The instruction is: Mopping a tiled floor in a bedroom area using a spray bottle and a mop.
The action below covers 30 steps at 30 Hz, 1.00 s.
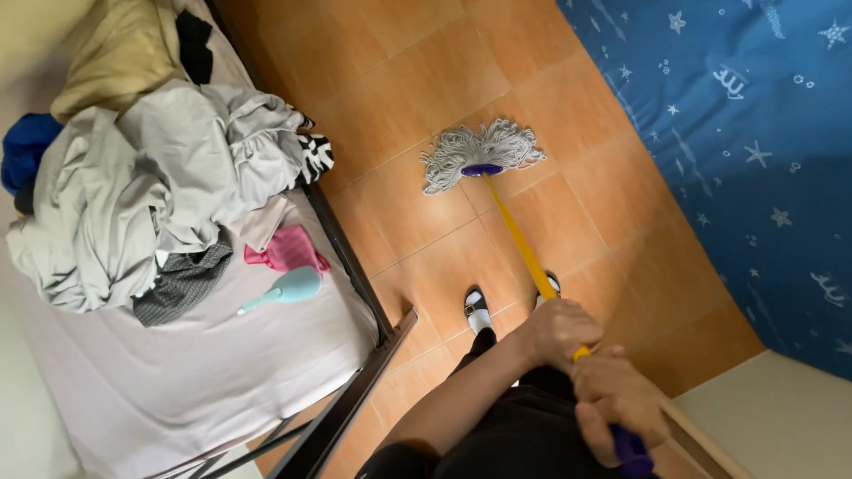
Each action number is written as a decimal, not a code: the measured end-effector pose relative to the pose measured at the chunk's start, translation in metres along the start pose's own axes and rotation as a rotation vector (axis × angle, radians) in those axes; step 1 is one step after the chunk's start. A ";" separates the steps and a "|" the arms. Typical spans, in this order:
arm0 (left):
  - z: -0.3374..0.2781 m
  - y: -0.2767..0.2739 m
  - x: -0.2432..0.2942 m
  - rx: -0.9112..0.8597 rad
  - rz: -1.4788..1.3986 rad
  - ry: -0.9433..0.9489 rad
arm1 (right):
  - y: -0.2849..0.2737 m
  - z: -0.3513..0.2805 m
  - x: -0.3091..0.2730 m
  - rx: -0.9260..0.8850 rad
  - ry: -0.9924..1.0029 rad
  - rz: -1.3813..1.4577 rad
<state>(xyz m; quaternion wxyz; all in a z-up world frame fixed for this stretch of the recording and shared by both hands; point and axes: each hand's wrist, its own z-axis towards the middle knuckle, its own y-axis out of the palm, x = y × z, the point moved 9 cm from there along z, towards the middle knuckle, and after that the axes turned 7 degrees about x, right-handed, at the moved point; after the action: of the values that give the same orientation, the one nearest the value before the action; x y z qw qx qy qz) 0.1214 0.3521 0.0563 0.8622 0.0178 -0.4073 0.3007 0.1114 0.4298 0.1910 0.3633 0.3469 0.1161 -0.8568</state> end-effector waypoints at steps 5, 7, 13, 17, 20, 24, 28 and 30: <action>-0.018 -0.034 -0.026 -0.042 0.033 0.022 | 0.051 -0.049 0.040 -0.332 0.062 -0.074; -0.022 -0.049 -0.049 -0.017 0.048 0.010 | 0.067 -0.059 0.068 -0.337 0.057 -0.174; -0.009 -0.060 -0.107 -0.012 0.148 -0.020 | 0.076 -0.033 0.105 -0.179 -0.054 -0.085; 0.010 -0.042 -0.056 0.032 0.085 0.023 | 0.054 -0.011 0.055 -0.191 0.107 -0.264; 0.007 -0.012 -0.010 -0.044 -0.038 0.029 | 0.033 0.004 0.004 -0.229 0.249 -0.330; 0.009 0.016 0.024 -0.141 -0.189 0.025 | 0.009 0.013 -0.026 -0.024 0.226 -0.100; 0.003 0.020 0.017 -0.154 -0.205 0.067 | 0.010 0.011 -0.016 -0.163 0.091 0.053; -0.003 0.015 0.011 -0.176 -0.195 0.088 | 0.017 0.008 -0.015 -0.185 0.031 -0.053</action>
<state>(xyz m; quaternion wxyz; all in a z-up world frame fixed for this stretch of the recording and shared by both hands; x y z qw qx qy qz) 0.1209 0.3708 0.0595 0.9026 -0.0316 -0.3902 0.1791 0.1270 0.4223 0.2082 0.3691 0.3220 0.2095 -0.8463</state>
